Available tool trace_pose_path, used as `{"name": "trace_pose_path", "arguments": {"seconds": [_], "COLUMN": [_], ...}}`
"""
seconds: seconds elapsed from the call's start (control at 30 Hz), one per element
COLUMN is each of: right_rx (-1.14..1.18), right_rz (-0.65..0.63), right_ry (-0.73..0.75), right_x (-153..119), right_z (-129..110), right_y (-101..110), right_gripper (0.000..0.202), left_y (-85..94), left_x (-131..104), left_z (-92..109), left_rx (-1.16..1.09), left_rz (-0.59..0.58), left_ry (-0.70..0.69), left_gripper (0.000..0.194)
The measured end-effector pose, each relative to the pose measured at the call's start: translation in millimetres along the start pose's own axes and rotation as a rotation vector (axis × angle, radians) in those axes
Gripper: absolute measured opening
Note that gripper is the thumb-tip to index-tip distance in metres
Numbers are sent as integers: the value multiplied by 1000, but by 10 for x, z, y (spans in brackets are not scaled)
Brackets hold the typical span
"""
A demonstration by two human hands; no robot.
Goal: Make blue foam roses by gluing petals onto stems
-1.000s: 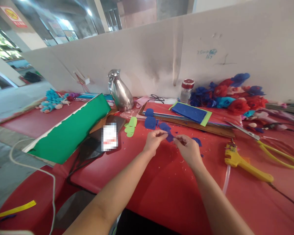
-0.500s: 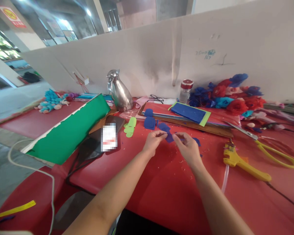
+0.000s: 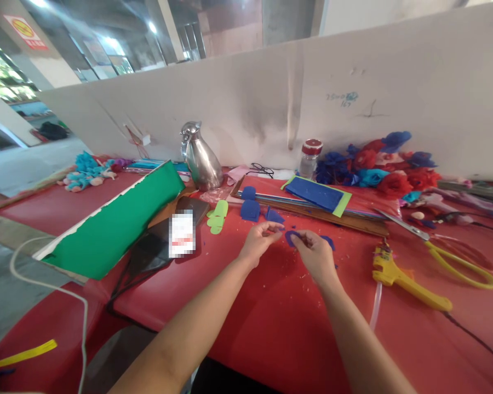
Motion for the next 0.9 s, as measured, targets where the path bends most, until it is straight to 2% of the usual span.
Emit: {"name": "trace_pose_path", "arguments": {"seconds": [0.1,0.23,0.37,0.67,0.9], "right_rx": [71,67,38,-15,77], "right_rz": [-34,-99,-98,-57,47], "right_ry": [-14,15,36,38,25], "right_x": [-8,-15,-13,-11,6], "right_z": [-23,7,31,-18,-69], "right_y": [-12,-41,-56,-74,-44], "right_gripper": [35,29,28,30,38], "left_y": [-11,-13,4,60,76], "left_x": [-14,-21,-10,81,125], "left_z": [6,13,22,-35,-77], "left_rx": [-12,-20,-2,8,-56], "left_rz": [-51,-95,-36,91,202], "left_ry": [24,33,24,-25,-97], "left_gripper": [22,13,7,5,7]}}
Point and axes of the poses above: each hand's wrist, its own x-axis towards the middle knuckle, its own y-axis out of the back of the hand, z = x × y, the point moved 1 cm from there along x, towards the middle knuckle
